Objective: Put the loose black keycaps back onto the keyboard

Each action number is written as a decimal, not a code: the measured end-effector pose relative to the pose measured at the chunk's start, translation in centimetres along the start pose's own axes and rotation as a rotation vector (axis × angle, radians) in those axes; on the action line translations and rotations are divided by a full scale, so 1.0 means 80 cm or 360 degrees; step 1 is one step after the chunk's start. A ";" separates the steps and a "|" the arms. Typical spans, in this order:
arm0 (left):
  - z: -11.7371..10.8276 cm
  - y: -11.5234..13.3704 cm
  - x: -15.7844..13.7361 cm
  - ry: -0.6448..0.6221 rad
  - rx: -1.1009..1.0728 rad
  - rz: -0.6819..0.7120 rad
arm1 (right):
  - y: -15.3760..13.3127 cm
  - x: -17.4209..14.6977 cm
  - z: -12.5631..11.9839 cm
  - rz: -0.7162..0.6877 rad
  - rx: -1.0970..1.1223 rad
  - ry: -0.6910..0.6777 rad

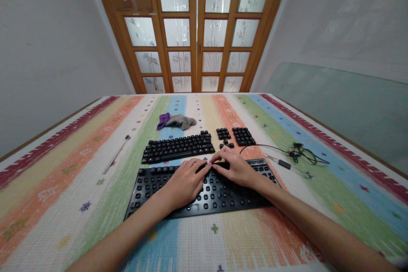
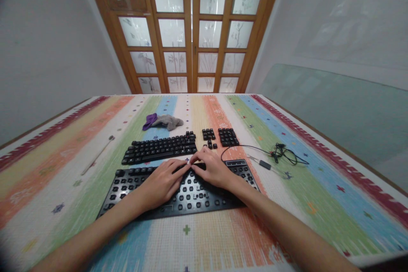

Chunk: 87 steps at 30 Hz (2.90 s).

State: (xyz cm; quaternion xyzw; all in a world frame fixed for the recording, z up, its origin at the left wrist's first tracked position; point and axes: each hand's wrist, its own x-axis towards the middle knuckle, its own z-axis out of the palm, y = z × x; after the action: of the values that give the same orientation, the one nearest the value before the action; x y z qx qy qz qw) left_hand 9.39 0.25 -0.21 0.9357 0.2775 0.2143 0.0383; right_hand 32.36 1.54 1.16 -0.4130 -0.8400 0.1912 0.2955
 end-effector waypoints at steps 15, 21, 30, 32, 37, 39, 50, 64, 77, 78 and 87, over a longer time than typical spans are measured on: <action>0.002 -0.001 0.002 0.0016 0.0039 0.0040 | -0.003 0.004 -0.006 -0.0024 0.0007 -0.0073; 0.004 -0.002 0.001 0.0025 0.0038 0.0056 | -0.003 0.003 -0.004 -0.0006 -0.0024 -0.0073; 0.005 -0.002 0.002 0.0021 0.0002 0.0040 | -0.007 0.016 -0.020 -0.0008 -0.0087 -0.0228; 0.005 -0.001 0.000 0.0047 -0.0025 0.0018 | -0.006 0.028 -0.027 -0.0030 -0.0107 -0.0268; 0.005 0.003 -0.002 0.0086 -0.0049 -0.0052 | 0.008 0.068 -0.029 0.0025 -0.0179 -0.0049; 0.004 0.003 -0.002 0.0082 -0.0054 -0.0065 | 0.018 0.087 -0.024 0.0068 -0.0267 0.0029; 0.004 0.005 -0.002 0.0082 -0.0061 -0.0109 | 0.064 0.160 -0.006 0.0222 -0.0458 0.0030; 0.004 0.005 -0.002 0.0099 -0.0118 -0.0161 | 0.078 0.180 0.004 0.0386 -0.0387 0.0012; 0.004 0.005 -0.003 0.0102 -0.0093 -0.0126 | 0.032 0.102 -0.057 0.0219 0.0050 -0.0187; 0.004 0.005 -0.002 0.0103 -0.0087 -0.0121 | 0.030 0.091 -0.057 0.0213 0.0155 -0.0248; 0.001 0.005 0.001 0.0112 -0.0130 -0.0113 | 0.021 0.025 -0.037 0.0340 0.0347 -0.0370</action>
State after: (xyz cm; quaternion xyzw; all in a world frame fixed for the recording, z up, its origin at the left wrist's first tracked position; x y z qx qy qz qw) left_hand 9.70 -0.08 -0.20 0.9148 0.3028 0.2567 0.0743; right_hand 34.29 4.38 3.17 -0.4403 -0.7942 0.3578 0.2174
